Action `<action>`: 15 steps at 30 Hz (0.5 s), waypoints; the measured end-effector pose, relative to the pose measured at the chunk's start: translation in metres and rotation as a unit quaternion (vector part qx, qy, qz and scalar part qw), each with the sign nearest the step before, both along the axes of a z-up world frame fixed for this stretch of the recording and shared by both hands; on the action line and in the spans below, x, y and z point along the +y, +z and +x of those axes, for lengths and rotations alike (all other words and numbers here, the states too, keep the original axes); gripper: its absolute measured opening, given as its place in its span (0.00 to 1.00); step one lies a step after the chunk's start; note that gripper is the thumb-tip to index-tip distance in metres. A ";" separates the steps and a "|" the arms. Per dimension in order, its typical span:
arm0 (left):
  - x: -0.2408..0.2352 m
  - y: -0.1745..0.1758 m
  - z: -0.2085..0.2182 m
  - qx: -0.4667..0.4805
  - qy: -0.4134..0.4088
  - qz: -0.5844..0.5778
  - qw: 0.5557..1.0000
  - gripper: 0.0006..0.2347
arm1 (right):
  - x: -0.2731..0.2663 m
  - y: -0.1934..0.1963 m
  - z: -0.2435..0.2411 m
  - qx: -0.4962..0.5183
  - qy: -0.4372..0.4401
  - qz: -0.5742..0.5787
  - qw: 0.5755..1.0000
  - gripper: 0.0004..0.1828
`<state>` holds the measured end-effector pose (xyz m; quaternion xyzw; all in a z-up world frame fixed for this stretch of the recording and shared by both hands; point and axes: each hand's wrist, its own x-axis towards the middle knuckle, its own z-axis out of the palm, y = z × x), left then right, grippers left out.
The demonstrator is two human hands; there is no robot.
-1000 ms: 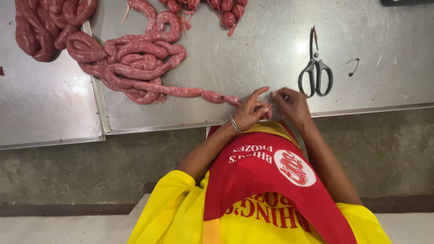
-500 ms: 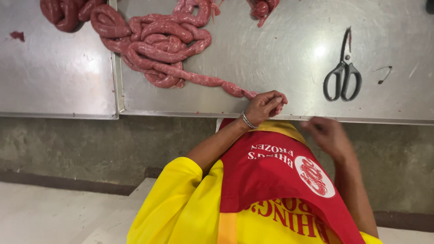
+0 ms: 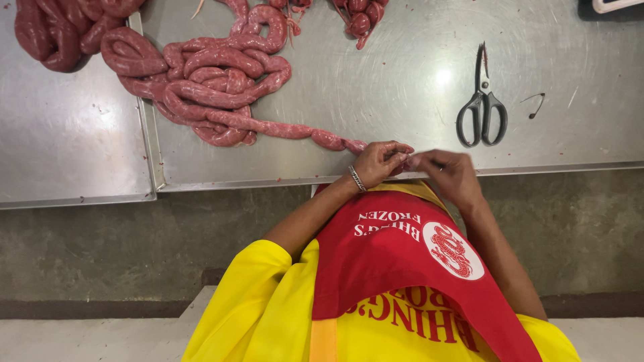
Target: The person ties sections of stuffed sausage casings using string and cuts them into individual links using scissors on a metal workspace.
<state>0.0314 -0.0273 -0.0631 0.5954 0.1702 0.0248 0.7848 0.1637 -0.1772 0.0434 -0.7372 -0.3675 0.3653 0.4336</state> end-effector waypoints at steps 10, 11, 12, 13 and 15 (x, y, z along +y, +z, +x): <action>0.023 0.050 -0.006 0.004 -0.089 -0.061 0.994 0.31 | 0.009 -0.027 0.002 0.154 -0.129 -0.083 0.976 0.15; 0.025 0.049 -0.007 -0.002 -0.133 -0.067 0.989 0.34 | 0.010 -0.028 0.002 0.133 -0.123 -0.137 0.974 0.16; 0.027 0.045 -0.006 -0.010 -0.178 -0.071 0.981 0.38 | 0.010 -0.030 0.003 0.109 -0.116 -0.188 0.969 0.17; 0.025 0.042 -0.006 -0.010 -0.181 -0.072 0.981 0.38 | 0.009 -0.031 0.001 0.109 -0.119 -0.189 0.969 0.17; 0.023 0.033 -0.003 -0.038 -0.169 -0.050 0.984 0.19 | 0.008 -0.029 -0.001 0.188 -0.051 -0.164 0.967 0.17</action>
